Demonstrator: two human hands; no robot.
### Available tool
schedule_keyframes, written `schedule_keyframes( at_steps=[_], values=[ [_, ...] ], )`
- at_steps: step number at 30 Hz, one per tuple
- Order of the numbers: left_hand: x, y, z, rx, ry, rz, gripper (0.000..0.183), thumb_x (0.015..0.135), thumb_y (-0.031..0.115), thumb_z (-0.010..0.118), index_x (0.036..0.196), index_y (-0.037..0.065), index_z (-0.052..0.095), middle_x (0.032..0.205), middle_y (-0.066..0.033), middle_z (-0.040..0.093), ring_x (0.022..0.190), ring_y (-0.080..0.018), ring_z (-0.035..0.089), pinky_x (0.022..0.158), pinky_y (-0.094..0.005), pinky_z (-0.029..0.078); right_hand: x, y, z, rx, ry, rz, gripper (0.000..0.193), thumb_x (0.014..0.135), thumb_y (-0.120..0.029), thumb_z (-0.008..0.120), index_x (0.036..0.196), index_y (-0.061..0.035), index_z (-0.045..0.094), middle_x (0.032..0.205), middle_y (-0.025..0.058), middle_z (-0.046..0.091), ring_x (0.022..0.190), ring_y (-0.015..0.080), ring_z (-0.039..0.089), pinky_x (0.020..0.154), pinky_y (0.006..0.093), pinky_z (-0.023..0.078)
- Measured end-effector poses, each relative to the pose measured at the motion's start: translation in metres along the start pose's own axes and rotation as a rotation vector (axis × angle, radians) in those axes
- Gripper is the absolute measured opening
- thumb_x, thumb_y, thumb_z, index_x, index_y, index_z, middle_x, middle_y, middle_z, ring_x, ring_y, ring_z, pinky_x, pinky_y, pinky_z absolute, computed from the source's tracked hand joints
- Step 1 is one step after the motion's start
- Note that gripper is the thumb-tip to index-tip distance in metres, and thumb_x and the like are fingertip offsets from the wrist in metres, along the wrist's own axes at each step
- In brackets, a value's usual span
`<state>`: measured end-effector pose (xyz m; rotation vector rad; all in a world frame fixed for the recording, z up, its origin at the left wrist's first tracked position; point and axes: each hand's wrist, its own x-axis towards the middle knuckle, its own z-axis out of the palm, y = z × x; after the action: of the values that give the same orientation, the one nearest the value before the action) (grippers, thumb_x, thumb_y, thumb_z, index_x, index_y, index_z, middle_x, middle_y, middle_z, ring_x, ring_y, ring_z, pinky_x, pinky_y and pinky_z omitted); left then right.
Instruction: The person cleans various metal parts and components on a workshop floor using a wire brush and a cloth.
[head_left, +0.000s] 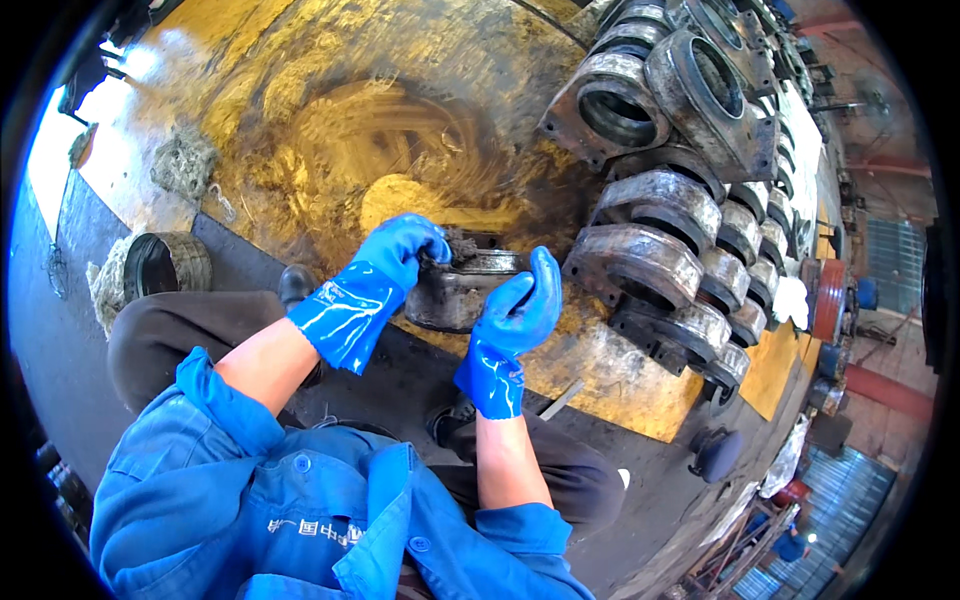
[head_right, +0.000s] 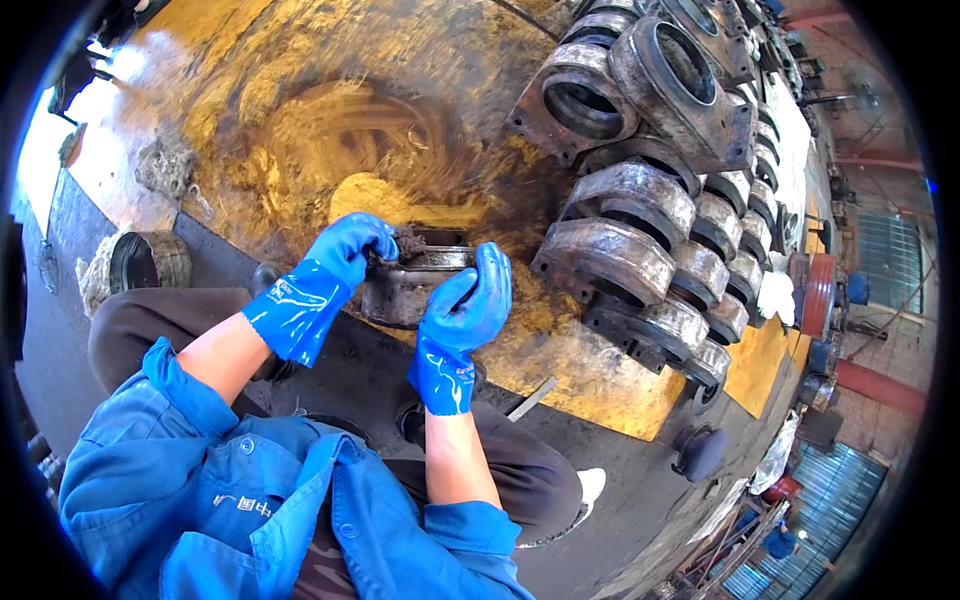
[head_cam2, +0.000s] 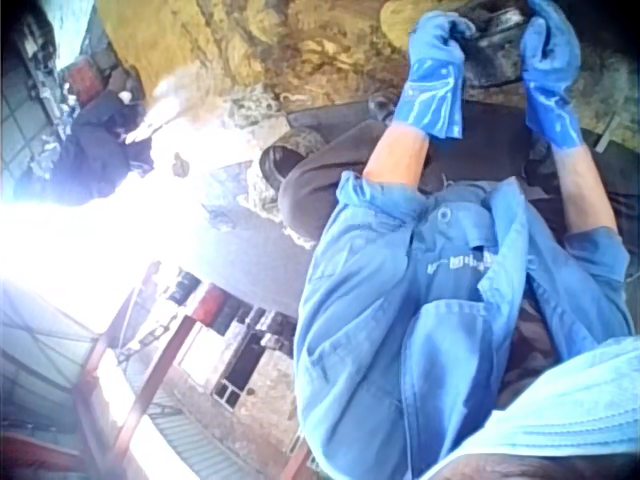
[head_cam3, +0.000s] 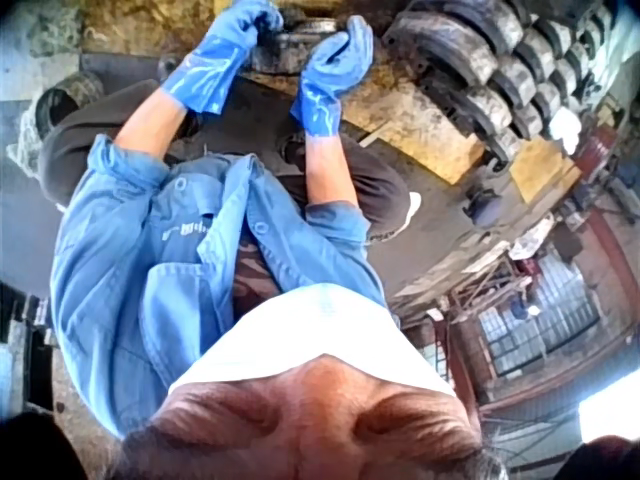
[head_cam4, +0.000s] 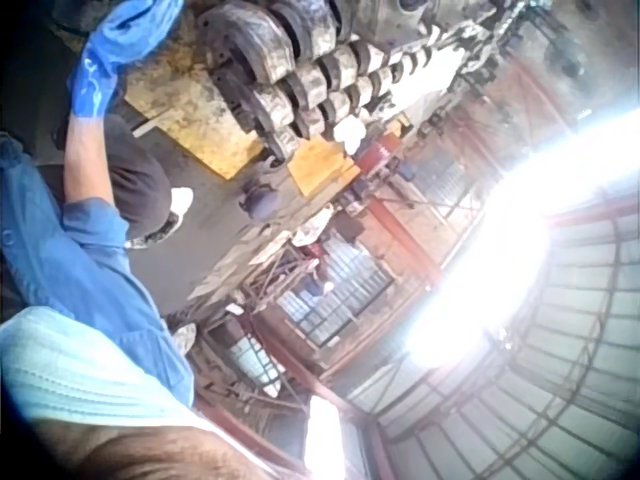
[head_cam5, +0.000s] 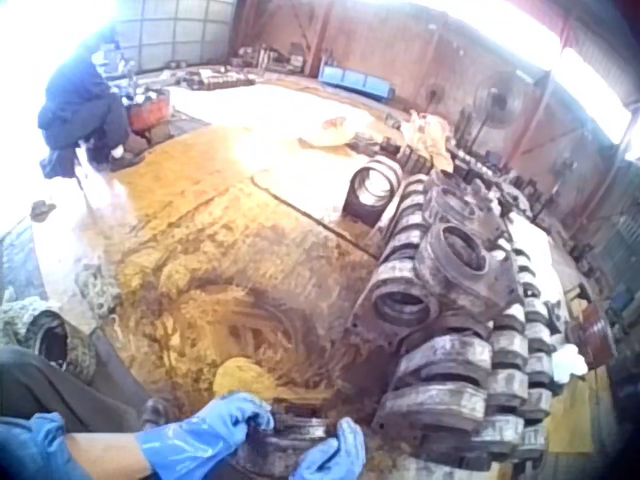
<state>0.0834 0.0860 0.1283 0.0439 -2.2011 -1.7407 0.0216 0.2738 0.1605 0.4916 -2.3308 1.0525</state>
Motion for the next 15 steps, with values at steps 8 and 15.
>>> schedule_keyframes(
  at_steps=[8,15],
  values=[
    [-0.025,-0.046,0.001,-0.164,0.147,-0.525,0.045,0.069,-0.018,0.038,0.096,0.002,0.067,0.1,-0.0098,0.07,0.094,-0.0209,0.064,0.087,-0.0341,0.051,0.0,-0.003,0.002,0.019,-0.01,0.046,0.028,0.099,-0.012,0.055,0.112,0.0077,0.071,0.113,0.0233,0.074,0.109,0.0424,0.069,0.101,0.0493,0.053],
    [-0.015,-0.139,0.018,-0.169,0.014,-0.73,0.039,0.077,-0.018,0.049,0.099,0.002,0.074,0.095,-0.0102,0.075,0.083,-0.021,0.068,0.075,-0.0348,0.055,-0.001,-0.007,0.004,0.03,-0.043,0.073,0.029,0.103,-0.012,0.053,0.113,0.0079,0.071,0.116,0.0229,0.073,0.109,0.0389,0.07,0.1,0.0468,0.054]
  ],
)
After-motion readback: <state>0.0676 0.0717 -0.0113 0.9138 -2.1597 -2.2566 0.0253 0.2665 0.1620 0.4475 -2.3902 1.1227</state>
